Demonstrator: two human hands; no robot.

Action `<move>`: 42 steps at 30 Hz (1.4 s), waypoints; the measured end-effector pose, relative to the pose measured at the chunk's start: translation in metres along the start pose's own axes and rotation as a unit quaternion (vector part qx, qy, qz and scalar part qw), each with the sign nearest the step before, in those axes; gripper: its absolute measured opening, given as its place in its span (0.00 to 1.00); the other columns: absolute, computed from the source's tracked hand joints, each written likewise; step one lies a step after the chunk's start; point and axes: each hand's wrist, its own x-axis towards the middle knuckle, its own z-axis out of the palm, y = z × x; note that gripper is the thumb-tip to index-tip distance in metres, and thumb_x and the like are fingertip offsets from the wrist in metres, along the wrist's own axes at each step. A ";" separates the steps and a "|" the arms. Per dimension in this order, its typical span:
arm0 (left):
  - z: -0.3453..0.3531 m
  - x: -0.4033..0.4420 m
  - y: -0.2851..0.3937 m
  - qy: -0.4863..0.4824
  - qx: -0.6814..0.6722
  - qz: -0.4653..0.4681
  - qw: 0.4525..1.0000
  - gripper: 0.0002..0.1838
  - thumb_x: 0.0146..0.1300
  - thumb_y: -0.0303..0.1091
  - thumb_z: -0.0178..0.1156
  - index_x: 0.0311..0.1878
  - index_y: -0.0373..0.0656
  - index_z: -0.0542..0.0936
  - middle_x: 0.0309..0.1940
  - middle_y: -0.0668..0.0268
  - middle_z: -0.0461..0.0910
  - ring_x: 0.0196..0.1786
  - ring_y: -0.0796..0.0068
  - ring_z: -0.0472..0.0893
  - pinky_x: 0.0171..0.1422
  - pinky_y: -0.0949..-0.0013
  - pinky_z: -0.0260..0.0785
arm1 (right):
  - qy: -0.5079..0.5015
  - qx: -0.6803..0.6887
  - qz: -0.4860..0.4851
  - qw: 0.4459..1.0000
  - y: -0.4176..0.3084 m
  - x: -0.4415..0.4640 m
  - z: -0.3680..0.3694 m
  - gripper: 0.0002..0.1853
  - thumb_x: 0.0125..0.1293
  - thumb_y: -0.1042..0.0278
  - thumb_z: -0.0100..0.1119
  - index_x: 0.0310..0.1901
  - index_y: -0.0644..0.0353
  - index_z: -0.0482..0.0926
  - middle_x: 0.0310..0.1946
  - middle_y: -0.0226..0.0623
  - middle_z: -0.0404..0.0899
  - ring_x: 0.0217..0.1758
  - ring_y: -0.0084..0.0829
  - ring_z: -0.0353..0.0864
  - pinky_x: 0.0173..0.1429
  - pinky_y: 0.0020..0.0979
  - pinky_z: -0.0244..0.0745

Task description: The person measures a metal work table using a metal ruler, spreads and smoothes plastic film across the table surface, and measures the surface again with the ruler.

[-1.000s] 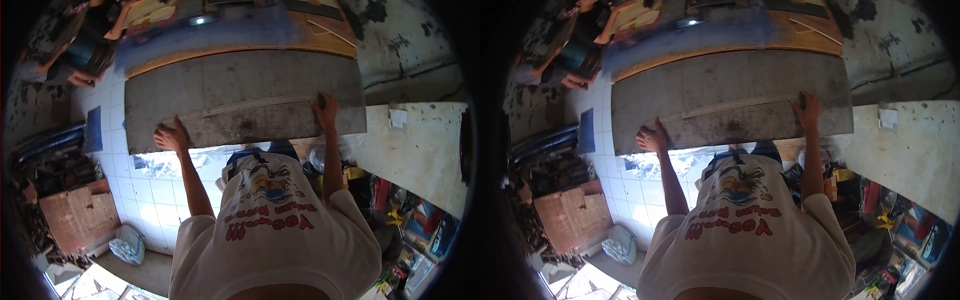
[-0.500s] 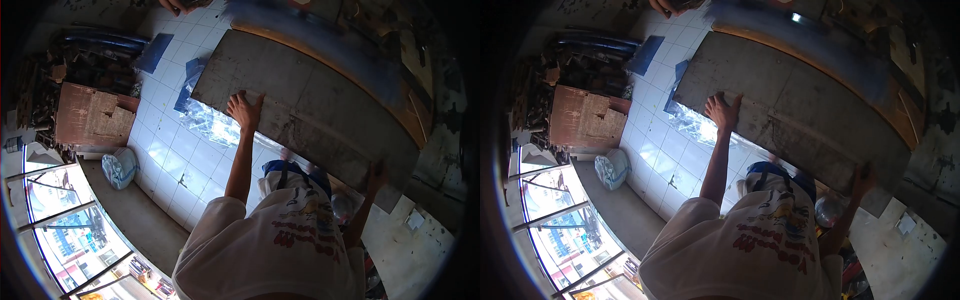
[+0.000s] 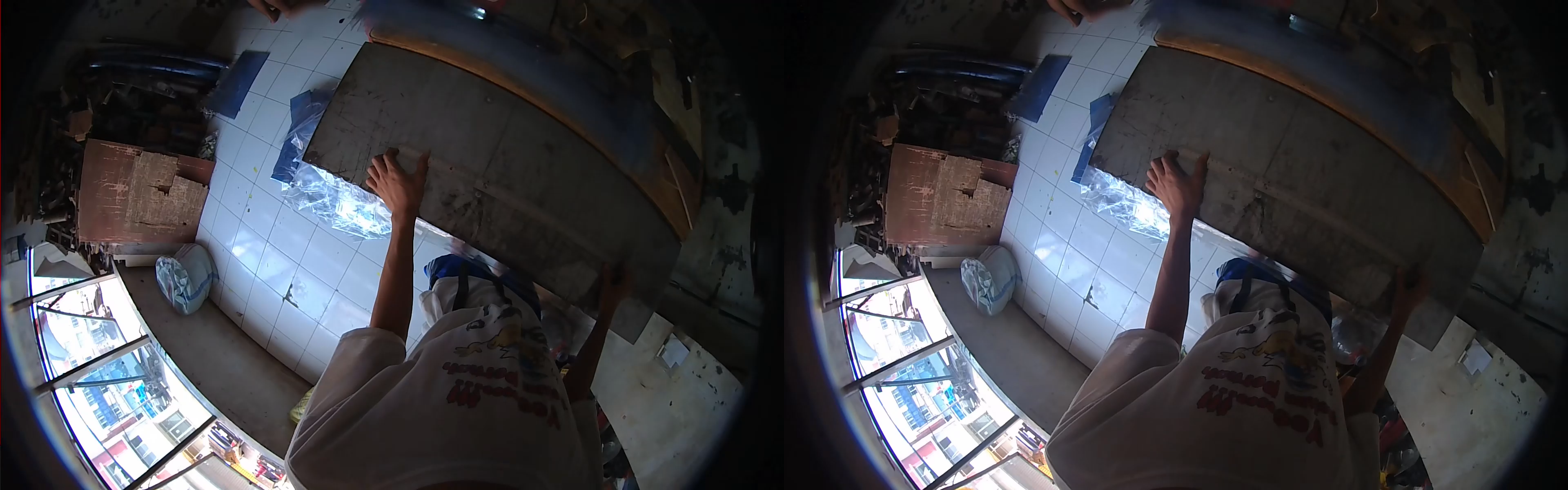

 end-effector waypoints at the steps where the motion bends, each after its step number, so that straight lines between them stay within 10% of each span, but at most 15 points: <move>1: -0.001 0.000 0.000 0.001 0.001 0.002 1.000 0.37 0.53 0.60 0.71 0.55 0.39 0.76 0.50 0.54 0.72 0.56 0.53 0.69 0.63 0.50 0.56 | -0.001 -0.009 0.007 1.000 -0.001 0.000 0.000 0.35 0.55 0.48 0.75 0.60 0.63 0.77 0.52 0.46 0.79 0.55 0.43 0.77 0.62 0.43 0.70; 42: 0.004 -0.005 -0.003 0.025 0.023 0.016 0.999 0.33 0.56 0.59 0.69 0.52 0.39 0.78 0.46 0.57 0.72 0.52 0.57 0.69 0.60 0.52 0.57 | 0.022 0.027 0.089 0.995 -0.060 -0.011 -0.028 0.36 0.54 0.40 0.70 0.57 0.57 0.74 0.53 0.39 0.73 0.60 0.44 0.68 0.68 0.49 0.56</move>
